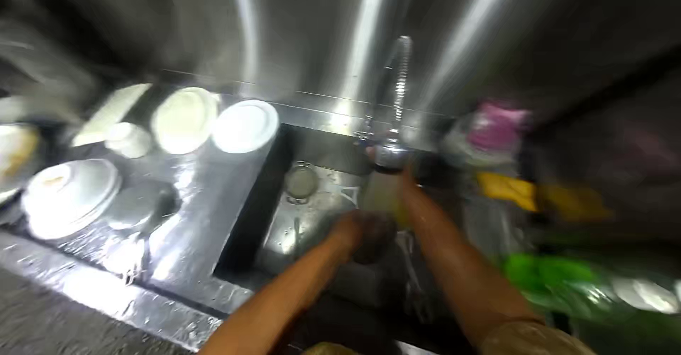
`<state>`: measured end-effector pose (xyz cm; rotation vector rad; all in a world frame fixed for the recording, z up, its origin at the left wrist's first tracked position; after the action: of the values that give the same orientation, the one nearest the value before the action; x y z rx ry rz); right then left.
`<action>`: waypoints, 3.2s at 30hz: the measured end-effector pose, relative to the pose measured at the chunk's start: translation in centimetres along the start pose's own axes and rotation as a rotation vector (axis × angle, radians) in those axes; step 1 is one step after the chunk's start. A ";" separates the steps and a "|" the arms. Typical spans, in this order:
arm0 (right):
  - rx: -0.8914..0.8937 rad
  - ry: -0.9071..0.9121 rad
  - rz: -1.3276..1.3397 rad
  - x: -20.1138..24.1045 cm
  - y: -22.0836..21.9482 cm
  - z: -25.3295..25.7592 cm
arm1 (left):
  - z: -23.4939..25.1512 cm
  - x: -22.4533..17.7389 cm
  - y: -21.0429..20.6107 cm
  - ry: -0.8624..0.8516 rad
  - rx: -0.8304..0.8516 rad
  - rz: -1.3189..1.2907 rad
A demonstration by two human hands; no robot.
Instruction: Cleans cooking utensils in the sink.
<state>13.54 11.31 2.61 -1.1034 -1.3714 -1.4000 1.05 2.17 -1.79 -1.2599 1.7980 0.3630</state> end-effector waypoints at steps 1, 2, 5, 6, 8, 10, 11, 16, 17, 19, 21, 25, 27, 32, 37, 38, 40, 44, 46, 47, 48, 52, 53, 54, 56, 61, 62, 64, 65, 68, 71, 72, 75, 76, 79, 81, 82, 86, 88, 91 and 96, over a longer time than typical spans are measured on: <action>0.046 -0.098 -0.044 -0.8 0.3 -1.2 | 0.4 0.3 0.1 0.009 -0.013 -0.013; 0.123 -0.206 -0.004 -1.6 -0.4 -2.2 | 0.7 0.6 0.3 0.016 -0.036 -0.036; 0.381 -0.382 0.391 -0.9 -1.3 -6.0 | 0.4 0.4 0.4 0.037 -0.074 -0.152; 0.396 -0.395 0.489 -0.9 -1.2 -6.7 | 0.1 0.3 0.5 0.053 -0.072 -0.182; 0.374 -0.402 0.565 -0.7 -0.6 -7.3 | -0.8 0.1 1.0 0.088 -0.050 -0.209; 0.333 -0.375 0.529 0.3 0.2 -7.0 | -1.2 -0.3 1.5 0.090 -0.026 -0.201; 0.307 -0.352 0.503 0.7 0.7 -6.9 | -1.3 -0.4 1.8 0.087 -0.018 -0.194; 0.252 -0.215 0.306 0.5 2.1 -6.4 | -2.9 -1.1 4.7 -0.003 0.021 -0.234; 0.309 -0.226 0.178 -0.2 2.1 -6.8 | -3.4 -1.1 5.3 -0.021 0.027 -0.268; 0.442 -0.303 -0.002 -1.5 1.7 -7.6 | -4.1 -1.3 6.5 -0.054 0.011 -0.335; 0.506 -0.351 -0.001 -2.1 0.6 -8.4 | -4.1 -1.2 7.5 -0.125 -0.079 -0.360; 0.446 -0.315 -0.159 -2.0 -1.4 -10.5 | -2.9 0.4 7.2 -0.169 -0.251 -0.290; 0.446 -0.270 -0.433 -0.7 -2.5 -11.8 | -2.7 0.8 6.0 -0.129 -0.140 -0.401; 0.301 0.235 -0.641 -1.4 -5.4 -16.7 | -2.3 1.4 3.3 -0.053 -0.132 -0.567; 0.314 -0.289 0.047 -1.1 -2.6 -14.9 | -1.1 4.0 2.9 0.075 -0.215 -0.519; 0.258 -0.357 0.142 -0.9 -1.9 -14.0 | -1.0 4.4 2.7 0.094 -0.196 -0.512; 0.217 -0.428 0.214 -0.6 -0.8 -12.3 | -0.6 4.9 1.9 0.097 -0.138 -0.466; 0.298 -0.434 0.252 0.8 0.2 -10.3 | 1.1 5.5 0.4 0.057 -0.051 -0.407; 0.334 -0.462 0.327 1.2 0.6 -9.6 | 1.7 5.4 -0.2 0.082 -0.062 -0.413; 0.323 -0.473 0.331 1.2 0.8 -9.4 | 1.9 5.3 -0.5 0.091 -0.065 -0.426; 0.304 -0.477 0.317 1.3 1.0 -9.2 | 2.0 5.0 -0.8 0.089 -0.058 -0.437; 0.311 -0.459 0.372 2.3 1.8 -9.3 | 1.4 3.4 -1.8 0.040 -0.100 -0.420; 0.305 -0.456 0.399 2.5 1.8 -9.3 | 1.1 3.1 -1.9 0.032 -0.123 -0.405; 0.292 -0.456 0.419 2.6 1.8 -9.3 | 0.8 2.9 -1.8 0.028 -0.143 -0.388; 0.246 -0.447 0.473 2.7 1.4 -9.2 | 0.4 2.8 -1.3 0.010 -0.175 -0.329; 0.089 -0.451 0.747 3.0 -0.2 -8.9 | -0.1 1.6 -1.5 -0.030 -0.218 -0.158; 0.069 -0.461 0.768 3.1 -0.5 -8.9 | -0.2 1.3 -1.7 -0.047 -0.212 -0.131; 0.089 -0.455 0.732 3.5 -0.8 -9.0 | 0.0 0.5 -1.8 -0.099 -0.224 -0.102; 0.114 -0.441 0.685 3.8 -0.7 -9.0 | 0.0 0.1 -1.8 -0.127 -0.219 -0.101; 0.167 -0.381 0.564 4.5 0.0 -9.1 | 0.1 -0.9 -1.8 -0.217 -0.192 -0.116; 0.132 -0.348 0.583 4.4 1.1 -8.6 | 0.2 -1.5 -1.8 -0.285 -0.146 -0.117; 0.114 -0.344 0.597 4.4 1.5 -8.4 | 0.3 -1.6 -1.7 -0.293 -0.125 -0.110; 0.092 -0.312 0.654 4.7 2.1 -7.5 | -0.2 -2.1 -0.9 -0.319 -0.107 -0.053; 0.088 -0.295 0.675 4.7 2.2 -7.1 | -0.6 -2.2 -0.4 -0.332 -0.109 -0.013; 0.019 -0.278 0.672 4.1 1.4 -6.0 | -3.7 -2.8 1.3 -0.356 -0.165 0.169; -0.037 -0.301 0.634 2.5 -0.3 -5.0 | -6.1 -3.2 2.9 -0.366 -0.226 0.292; -0.054 -0.312 0.623 1.4 -1.5 -4.4 | -7.4 -3.5 3.8 -0.373 -0.264 0.354; -0.196 -0.279 0.345 -0.9 -6.2 -1.6 | -12.9 -4.9 8.1 -0.508 -0.454 0.558; -0.222 -0.202 0.079 0.0 -7.4 0.3 | -15.9 -5.5 10.5 -0.616 -0.598 0.643; -0.299 -0.184 -0.305 0.0 -8.2 4.5 | -20.5 -6.4 14.6 -0.719 -0.817 0.776; -0.373 -0.371 -0.507 -3.8 -9.1 9.0 | -25.0 -6.0 22.7 -0.716 -1.126 1.027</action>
<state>5.79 20.50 -3.19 -1.3653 -1.7889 -1.9453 -30.33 -0.73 11.73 -0.5098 1.3955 2.2892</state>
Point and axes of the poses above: each hand's wrist, its own z-axis towards the middle knuckle, its own y-axis out of the back of the hand, x = y × z, the point moved 3 cm from there along z, towards the middle knuckle, and after that the axes turned 9 degrees about x, right-handed, at the moved point
